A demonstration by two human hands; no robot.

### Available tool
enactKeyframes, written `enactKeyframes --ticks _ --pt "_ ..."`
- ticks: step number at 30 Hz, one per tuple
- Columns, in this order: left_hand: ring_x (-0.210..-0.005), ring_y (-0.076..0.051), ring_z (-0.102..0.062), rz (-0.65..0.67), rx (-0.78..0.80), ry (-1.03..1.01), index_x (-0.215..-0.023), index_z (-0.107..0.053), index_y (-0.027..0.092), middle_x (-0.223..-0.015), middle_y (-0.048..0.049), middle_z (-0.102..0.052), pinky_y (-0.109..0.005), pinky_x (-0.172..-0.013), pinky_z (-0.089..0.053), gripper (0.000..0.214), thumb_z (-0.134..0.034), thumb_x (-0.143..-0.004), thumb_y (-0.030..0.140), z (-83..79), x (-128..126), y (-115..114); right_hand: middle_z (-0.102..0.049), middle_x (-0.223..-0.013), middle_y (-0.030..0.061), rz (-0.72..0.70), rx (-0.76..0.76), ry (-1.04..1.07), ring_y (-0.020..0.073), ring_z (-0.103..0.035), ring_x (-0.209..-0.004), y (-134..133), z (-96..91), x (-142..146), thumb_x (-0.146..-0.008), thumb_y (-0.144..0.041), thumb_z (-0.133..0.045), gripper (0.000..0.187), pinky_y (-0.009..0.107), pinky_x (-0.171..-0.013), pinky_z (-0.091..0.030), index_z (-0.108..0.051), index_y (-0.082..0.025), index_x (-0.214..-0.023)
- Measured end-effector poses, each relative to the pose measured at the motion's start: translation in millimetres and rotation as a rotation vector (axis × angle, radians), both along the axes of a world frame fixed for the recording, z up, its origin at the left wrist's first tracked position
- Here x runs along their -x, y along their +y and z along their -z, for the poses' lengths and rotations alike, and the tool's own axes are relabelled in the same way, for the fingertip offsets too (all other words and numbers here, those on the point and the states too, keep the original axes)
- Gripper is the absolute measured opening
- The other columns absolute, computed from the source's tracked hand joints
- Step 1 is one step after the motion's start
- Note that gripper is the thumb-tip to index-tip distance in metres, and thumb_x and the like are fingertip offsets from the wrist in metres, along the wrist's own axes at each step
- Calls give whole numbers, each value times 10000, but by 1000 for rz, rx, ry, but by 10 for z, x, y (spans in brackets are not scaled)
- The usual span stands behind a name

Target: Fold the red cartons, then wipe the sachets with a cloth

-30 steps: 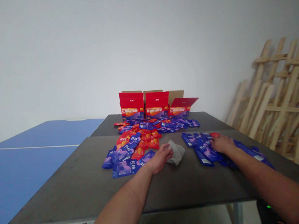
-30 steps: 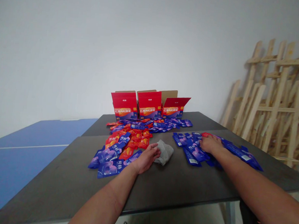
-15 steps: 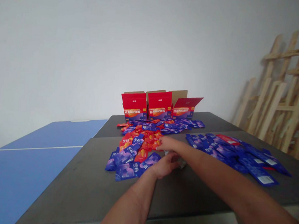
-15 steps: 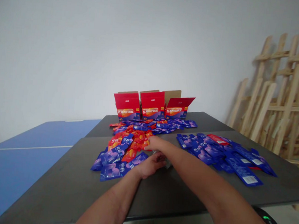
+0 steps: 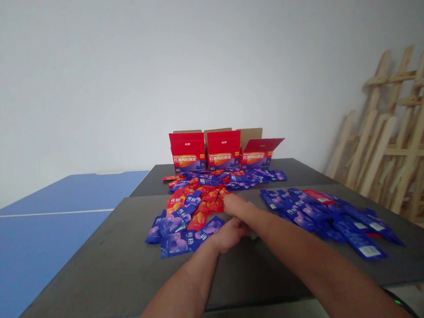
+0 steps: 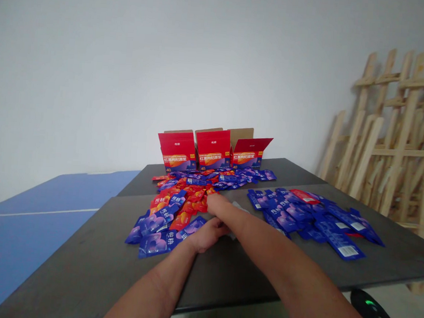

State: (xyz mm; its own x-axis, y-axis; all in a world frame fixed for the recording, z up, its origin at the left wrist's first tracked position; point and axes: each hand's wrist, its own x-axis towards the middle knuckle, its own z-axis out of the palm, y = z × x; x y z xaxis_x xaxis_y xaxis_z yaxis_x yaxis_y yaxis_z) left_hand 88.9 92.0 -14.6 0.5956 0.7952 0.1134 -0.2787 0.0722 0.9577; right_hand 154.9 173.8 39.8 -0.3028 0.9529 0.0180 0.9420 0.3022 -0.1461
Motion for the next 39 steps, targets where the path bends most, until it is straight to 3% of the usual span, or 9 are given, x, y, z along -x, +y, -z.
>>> enactKeyframes --ticks 6,10,18,20,23,26,30,35,39 --pt "-959 -192 -599 -160 113 -74 -938 -691 148 -994 -93 -672 -319 -938 -400 240 -755 -725 240 0 0 39 -710 -1044 177 92 1 5 257 -676 -966 -156 -257 -451 -870 -241 -534 262 309 -796 -480 -694 -146 -1055" --pt "-898 -175 -627 -173 283 -205 -1024 -619 181 -1014 -83 -657 -303 -845 -453 353 -702 -788 430 -65 20 53 -703 -1104 113 74 -133 121 210 -648 -1017 -426 -199 -643 -939 -230 -407 316 262 -815 -450 -644 -200 -1146" --pt "-895 -200 -627 -270 301 -392 -1020 -599 190 -908 -65 -667 -324 -829 -477 463 -586 -818 605 -145 27 95 -651 -1223 89 -443 -410 466 178 -591 -1127 -737 272 -592 -975 -241 -297 397 329 -969 -436 -574 -195 -1256" --pt "-785 -161 -613 -366 332 -431 -939 -597 180 -822 -41 -649 -275 -745 -479 424 -574 -833 590 -160 58 131 -658 -1195 105 -388 -485 499 192 -583 -1128 -690 338 -625 -968 -226 -274 414 366 -998 -413 -602 -174 -1216" --pt "-615 -98 -542 -481 431 -482 -932 -593 176 -801 -21 -632 -212 -578 -435 418 -570 -834 582 -210 139 167 -615 -1233 155 -44 -530 402 252 -546 -1159 -607 414 -683 -926 -272 -391 379 428 -1016 -374 -595 -126 -1210" --pt "-552 -77 -482 -387 510 -544 -954 -608 158 -833 -32 -629 -200 -488 -384 457 -547 -833 595 -272 221 155 -600 -1205 182 184 -371 211 317 -544 -1137 -570 456 -716 -856 -413 -547 471 466 -957 -393 -577 -131 -1232" --pt "-556 -77 -465 -231 534 -574 -1004 -622 155 -935 -70 -642 -200 -448 -353 459 -548 -834 575 -323 290 111 -638 -1055 147 152 -220 106 278 -598 -999 -567 443 -751 -884 -384 -523 317 388 -850 -435 -639 -160 -1076" --pt "-576 -91 -494 -188 568 -605 -1062 -618 147 -975 -95 -648 -194 -419 -326 457 -545 -847 545 -311 328 130 -626 -914 103 15 -469 360 209 -594 -870 -596 394 -806 -951 -272 -404 252 331 -788 -459 -633 -165 -946" --pt "-539 -111 -517 -161 586 -503 -1005 -640 130 -761 -70 -635 -209 -429 -358 487 -533 -847 577 -265 293 153 -612 -841 86 -281 -677 520 212 -570 -807 -723 372 -719 -965 -315 -409 260 351 -731 -479 -632 -181 -965"
